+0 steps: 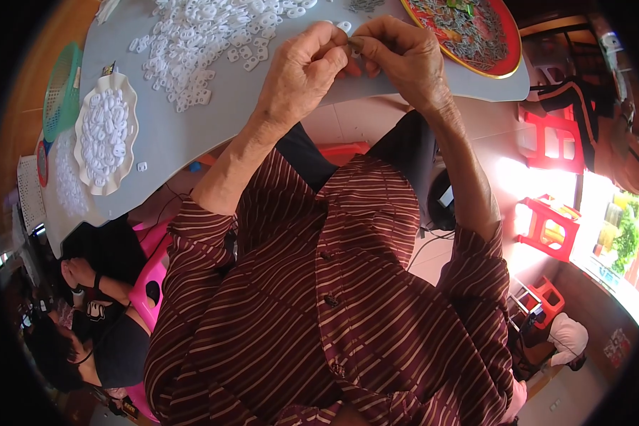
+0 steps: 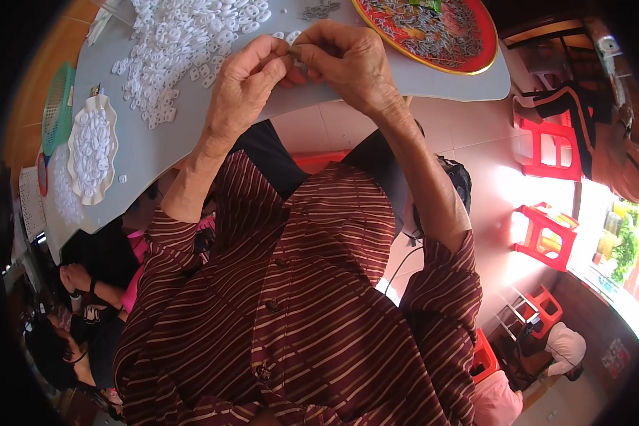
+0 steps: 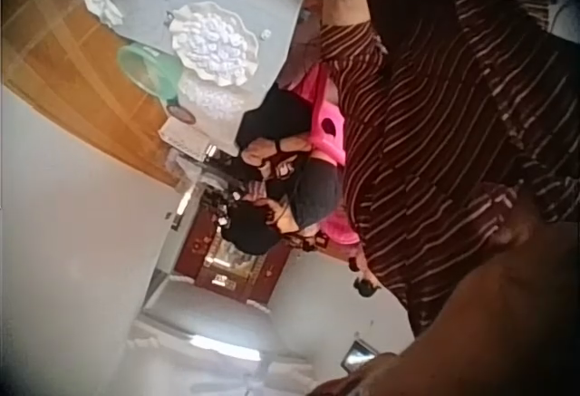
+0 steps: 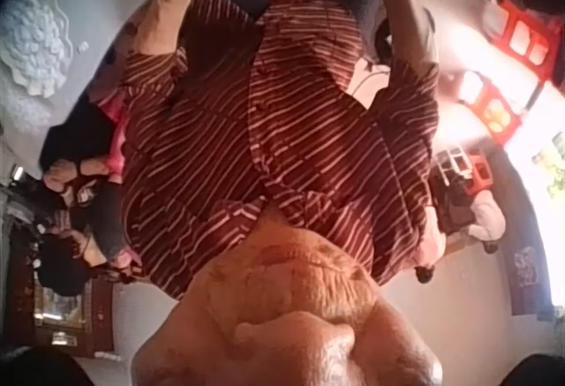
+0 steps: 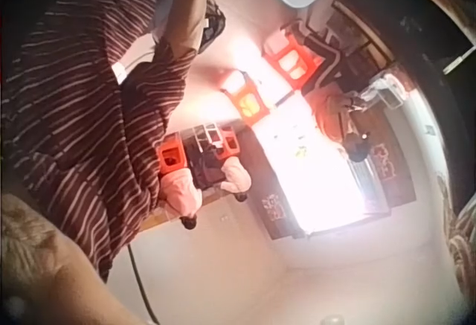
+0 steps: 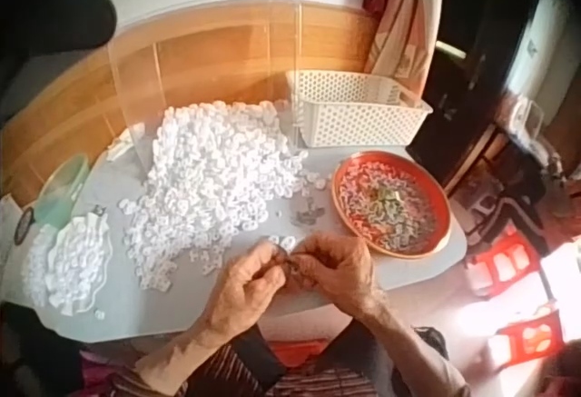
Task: Assembling small white plastic components at a table.
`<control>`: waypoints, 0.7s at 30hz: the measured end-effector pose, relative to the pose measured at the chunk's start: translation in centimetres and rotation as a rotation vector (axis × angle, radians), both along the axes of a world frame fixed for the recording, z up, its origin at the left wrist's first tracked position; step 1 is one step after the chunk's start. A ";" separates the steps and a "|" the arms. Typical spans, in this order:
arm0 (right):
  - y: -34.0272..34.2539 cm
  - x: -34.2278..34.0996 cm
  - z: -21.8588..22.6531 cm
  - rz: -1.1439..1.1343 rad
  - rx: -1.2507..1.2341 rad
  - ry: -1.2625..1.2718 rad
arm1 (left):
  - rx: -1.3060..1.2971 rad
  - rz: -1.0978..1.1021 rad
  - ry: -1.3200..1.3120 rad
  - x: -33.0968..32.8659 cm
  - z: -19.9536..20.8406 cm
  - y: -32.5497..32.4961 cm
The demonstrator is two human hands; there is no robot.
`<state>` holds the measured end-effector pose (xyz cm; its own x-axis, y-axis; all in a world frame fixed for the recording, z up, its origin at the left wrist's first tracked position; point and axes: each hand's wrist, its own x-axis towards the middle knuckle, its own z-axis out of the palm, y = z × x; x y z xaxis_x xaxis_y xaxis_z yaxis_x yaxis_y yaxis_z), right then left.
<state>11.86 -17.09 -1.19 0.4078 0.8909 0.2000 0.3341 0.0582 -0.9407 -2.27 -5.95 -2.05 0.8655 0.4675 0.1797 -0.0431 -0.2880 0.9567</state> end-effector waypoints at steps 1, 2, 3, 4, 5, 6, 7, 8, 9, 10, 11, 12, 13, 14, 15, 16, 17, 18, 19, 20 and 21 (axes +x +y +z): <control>0.2 -0.4 0.0 -0.035 -0.016 -0.007 | 0.000 0.002 0.001 0.1 -0.2 -0.1; 0.2 -0.7 0.1 -0.069 -0.031 -0.015 | -0.020 0.028 -0.070 0.3 -0.6 -0.1; 0.2 -1.1 0.1 -0.067 -0.029 -0.015 | -0.038 0.054 -0.142 0.3 -0.9 -0.2; 0.1 -1.4 0.2 -0.087 -0.008 0.022 | -0.033 0.056 -0.143 0.3 -1.0 -0.1; 0.1 -1.6 0.2 -0.106 0.015 0.058 | -0.036 0.048 -0.155 0.3 -1.0 0.0; 0.1 -1.5 0.0 -0.104 0.022 0.056 | -0.037 0.040 -0.166 0.3 -0.9 0.1; -0.1 -1.3 -0.3 -0.082 0.041 0.074 | -0.033 0.037 -0.165 0.4 -1.0 0.4; -0.2 -1.1 -0.4 -0.060 0.060 0.091 | -0.034 0.007 -0.129 0.3 -1.1 0.8; -0.3 -1.0 -0.6 -0.062 0.065 0.093 | -0.035 -0.024 -0.093 0.3 -1.1 1.0; -0.4 -1.0 -0.5 -0.063 0.037 0.039 | -0.030 -0.026 -0.093 0.2 -0.6 0.8; -0.5 -1.0 -0.5 -0.064 0.009 -0.014 | 0.114 0.052 -0.121 0.1 0.2 0.6; -0.6 -1.1 -0.4 -0.067 0.014 -0.013 | 0.257 0.129 -0.149 0.2 0.8 0.5; -0.5 -1.4 -0.1 -0.086 0.039 0.081 | 0.264 0.129 -0.149 0.4 1.0 0.8; -0.4 -1.5 0.1 -0.105 0.064 0.175 | 0.431 0.168 -0.206 1.0 1.0 1.5; -0.4 -1.5 0.1 -0.106 0.070 0.176 | 0.599 0.205 -0.263 1.4 1.0 2.1; -0.4 -1.5 0.0 -0.137 0.081 0.214 | 0.878 0.203 -0.128 1.5 1.4 2.6; -0.4 -1.4 0.0 -0.168 0.092 0.251 | 0.883 0.200 -0.127 1.8 1.6 2.6; -0.4 -1.4 -0.3 -0.171 0.097 0.254 | 1.000 0.163 -0.085 2.2 1.7 2.5; -0.5 -1.3 -0.5 -0.165 0.140 0.255 | 1.115 0.121 -0.046 2.5 1.9 2.4; -0.5 -1.3 -0.7 -0.160 0.183 0.255 | 1.099 0.079 0.032 2.6 1.8 2.5; -0.4 -1.2 -0.8 -0.171 0.189 0.256 | 1.103 0.068 0.027 2.6 1.5 2.8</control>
